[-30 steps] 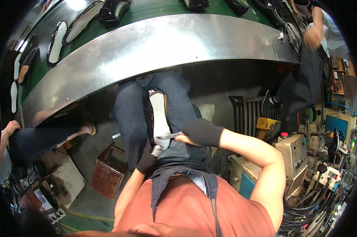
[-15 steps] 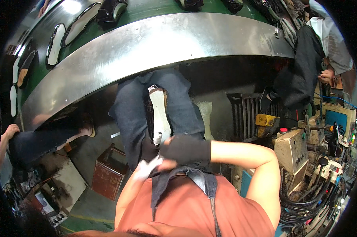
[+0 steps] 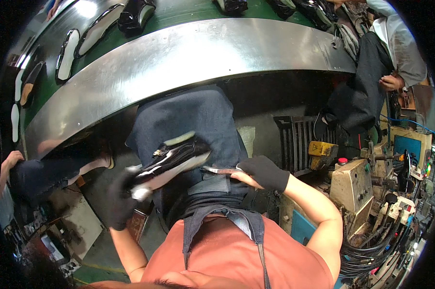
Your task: The person uses a metal scraper tool to trim and smooth the white soles of black shoes on a factory assembly line. They repeatedly pick up shoes from a conveyor belt, hold them against their lap, and scrape the sole surface before placing them back on the belt.
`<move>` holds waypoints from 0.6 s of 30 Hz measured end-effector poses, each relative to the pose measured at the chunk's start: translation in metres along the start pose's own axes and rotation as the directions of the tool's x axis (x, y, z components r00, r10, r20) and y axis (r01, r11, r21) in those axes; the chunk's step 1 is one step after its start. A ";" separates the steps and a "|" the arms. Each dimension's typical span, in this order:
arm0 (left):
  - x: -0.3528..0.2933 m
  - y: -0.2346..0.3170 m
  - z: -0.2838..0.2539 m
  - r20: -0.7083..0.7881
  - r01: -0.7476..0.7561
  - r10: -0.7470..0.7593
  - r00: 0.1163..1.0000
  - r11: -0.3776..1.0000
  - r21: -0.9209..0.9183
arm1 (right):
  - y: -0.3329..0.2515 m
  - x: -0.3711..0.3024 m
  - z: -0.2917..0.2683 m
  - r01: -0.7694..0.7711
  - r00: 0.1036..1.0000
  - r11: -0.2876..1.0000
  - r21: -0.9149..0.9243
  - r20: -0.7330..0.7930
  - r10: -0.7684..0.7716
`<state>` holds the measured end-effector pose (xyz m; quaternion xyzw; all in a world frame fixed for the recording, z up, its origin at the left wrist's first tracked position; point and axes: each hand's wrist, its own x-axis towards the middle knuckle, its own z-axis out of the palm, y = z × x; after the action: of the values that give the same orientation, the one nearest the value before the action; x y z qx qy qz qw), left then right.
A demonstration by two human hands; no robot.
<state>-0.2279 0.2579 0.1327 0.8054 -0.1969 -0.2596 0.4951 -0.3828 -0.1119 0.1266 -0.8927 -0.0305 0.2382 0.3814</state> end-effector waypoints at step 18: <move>0.034 -0.032 0.171 -0.194 -0.085 0.086 0.977 0.996 0.017 | -0.004 0.054 -0.012 0.013 0.978 1.000 -0.014 0.210 -0.009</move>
<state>-0.3036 0.1336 0.0323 0.8197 -0.1831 -0.1574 0.5194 -0.3296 -0.1043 0.1145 -0.8653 -0.0774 0.3288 0.3703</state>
